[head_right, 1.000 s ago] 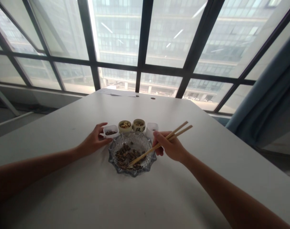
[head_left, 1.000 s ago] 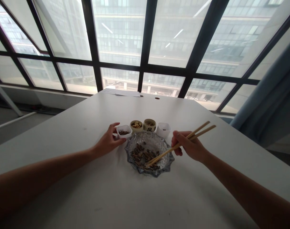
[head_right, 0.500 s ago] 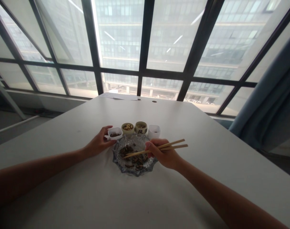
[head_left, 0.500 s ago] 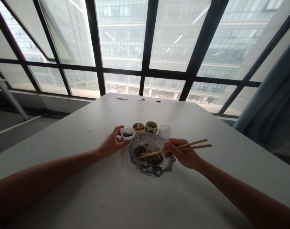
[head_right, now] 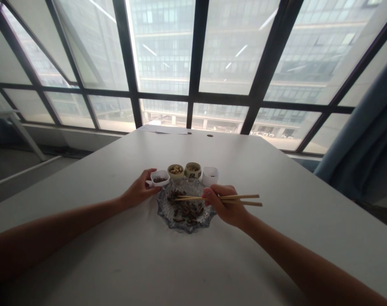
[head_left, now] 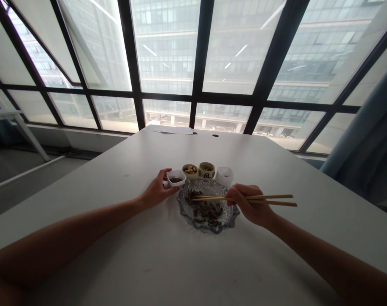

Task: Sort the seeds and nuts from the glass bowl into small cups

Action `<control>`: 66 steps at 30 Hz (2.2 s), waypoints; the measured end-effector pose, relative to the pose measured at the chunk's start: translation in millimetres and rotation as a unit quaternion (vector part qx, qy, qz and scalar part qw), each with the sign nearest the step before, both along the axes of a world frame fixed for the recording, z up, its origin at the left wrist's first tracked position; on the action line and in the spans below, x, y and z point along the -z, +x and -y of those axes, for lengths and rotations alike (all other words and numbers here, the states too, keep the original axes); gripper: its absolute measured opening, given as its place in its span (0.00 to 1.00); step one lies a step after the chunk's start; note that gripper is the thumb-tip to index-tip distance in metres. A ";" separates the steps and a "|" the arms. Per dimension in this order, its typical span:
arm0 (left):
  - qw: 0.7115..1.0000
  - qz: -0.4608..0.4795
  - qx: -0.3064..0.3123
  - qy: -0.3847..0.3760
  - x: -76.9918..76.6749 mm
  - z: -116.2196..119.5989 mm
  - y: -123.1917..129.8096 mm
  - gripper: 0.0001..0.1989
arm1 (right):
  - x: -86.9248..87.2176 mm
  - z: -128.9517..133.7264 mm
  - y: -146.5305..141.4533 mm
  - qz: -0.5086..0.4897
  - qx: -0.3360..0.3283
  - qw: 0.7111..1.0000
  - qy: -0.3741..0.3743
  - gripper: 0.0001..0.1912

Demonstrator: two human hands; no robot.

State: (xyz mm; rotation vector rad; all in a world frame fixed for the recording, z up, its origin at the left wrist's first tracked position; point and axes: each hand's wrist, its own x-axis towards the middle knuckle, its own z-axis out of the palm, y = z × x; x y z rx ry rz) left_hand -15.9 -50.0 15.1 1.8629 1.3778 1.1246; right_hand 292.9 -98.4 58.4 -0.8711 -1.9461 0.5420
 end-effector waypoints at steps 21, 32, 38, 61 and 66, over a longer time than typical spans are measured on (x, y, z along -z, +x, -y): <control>1.000 0.010 -0.009 0.015 -3.6 2.2 2.0 0.32 | 19.1 -38.4 7.7 -0.344 0.095 0.897 -0.262 0.27; 0.998 0.001 -0.007 0.069 2.0 -3.0 1.2 0.30 | -26.6 -10.6 -28.7 -0.153 0.080 0.983 0.065 0.25; 0.997 0.001 -0.009 0.074 0.0 -0.5 2.3 0.30 | -34.1 -29.1 -61.4 -0.026 -0.007 0.999 0.047 0.24; 0.999 0.017 -0.019 0.039 -2.9 0.4 3.4 0.30 | 14.9 -15.4 -6.2 -0.018 0.031 0.999 -0.024 0.23; 0.999 0.014 -0.022 0.036 -1.9 0.0 2.7 0.31 | 8.0 -8.0 -6.7 0.059 -0.003 0.995 0.078 0.16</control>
